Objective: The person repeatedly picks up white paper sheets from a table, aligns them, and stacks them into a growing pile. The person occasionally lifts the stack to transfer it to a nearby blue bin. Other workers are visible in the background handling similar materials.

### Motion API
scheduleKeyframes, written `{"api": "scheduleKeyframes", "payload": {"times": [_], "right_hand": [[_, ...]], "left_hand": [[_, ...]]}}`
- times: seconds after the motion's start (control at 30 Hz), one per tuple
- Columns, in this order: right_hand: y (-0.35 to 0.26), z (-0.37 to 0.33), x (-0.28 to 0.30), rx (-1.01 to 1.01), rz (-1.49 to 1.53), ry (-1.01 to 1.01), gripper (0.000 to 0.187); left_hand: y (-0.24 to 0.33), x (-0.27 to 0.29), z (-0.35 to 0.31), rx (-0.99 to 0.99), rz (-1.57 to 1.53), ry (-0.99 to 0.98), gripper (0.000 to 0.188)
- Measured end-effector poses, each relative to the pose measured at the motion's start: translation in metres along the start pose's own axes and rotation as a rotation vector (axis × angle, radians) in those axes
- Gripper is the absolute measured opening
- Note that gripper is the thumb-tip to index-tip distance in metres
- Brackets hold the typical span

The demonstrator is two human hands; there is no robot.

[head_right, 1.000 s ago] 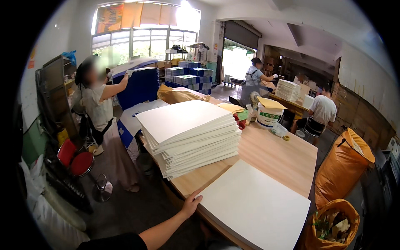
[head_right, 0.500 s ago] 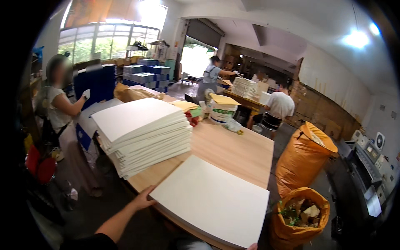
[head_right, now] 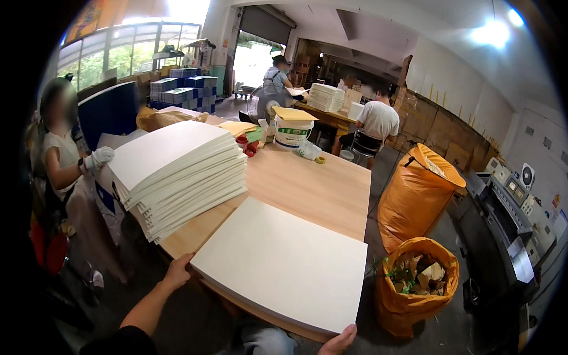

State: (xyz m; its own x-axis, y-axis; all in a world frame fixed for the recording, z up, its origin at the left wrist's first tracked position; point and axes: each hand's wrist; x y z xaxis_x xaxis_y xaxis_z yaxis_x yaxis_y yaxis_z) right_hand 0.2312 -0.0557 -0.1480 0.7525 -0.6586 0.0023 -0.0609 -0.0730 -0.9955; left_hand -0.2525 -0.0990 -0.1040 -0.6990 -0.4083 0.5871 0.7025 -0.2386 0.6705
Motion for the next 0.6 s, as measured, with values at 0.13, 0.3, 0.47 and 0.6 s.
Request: {"api": "scheduleKeyframes", "payload": {"times": [0.13,0.3,0.47,0.6], "right_hand": [[-0.003,-0.002,-0.005,-0.006,0.09,-0.057,0.059],[-0.018,-0.014,-0.005,0.039,-0.003,-0.075,0.056],[-0.005,-0.004,0.005,0.104,-0.186,-0.021,0.058],[-0.004,-0.006,0.007,0.115,-0.202,0.016,0.053]], "left_hand": [[0.009,-0.001,-0.001,0.04,-0.013,0.041,0.055],[0.0,-0.009,-0.008,0.113,-0.02,0.141,0.047],[-0.001,-0.024,-0.009,0.256,-0.206,0.251,0.042],[-0.036,-0.036,-0.01,0.24,-0.219,0.247,0.043]]}}
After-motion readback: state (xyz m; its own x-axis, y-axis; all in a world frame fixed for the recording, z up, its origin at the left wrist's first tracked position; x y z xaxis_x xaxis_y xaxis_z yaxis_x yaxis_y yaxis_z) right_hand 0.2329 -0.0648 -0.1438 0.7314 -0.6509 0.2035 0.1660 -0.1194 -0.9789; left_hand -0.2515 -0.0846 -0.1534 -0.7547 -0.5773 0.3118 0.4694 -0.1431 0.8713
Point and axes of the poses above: each hand's wrist, its own z-axis towards the middle knuckle, its own x-axis out of the back of the hand, y = z × x, and after that the axes turned 12 degrees about -x, right-handed
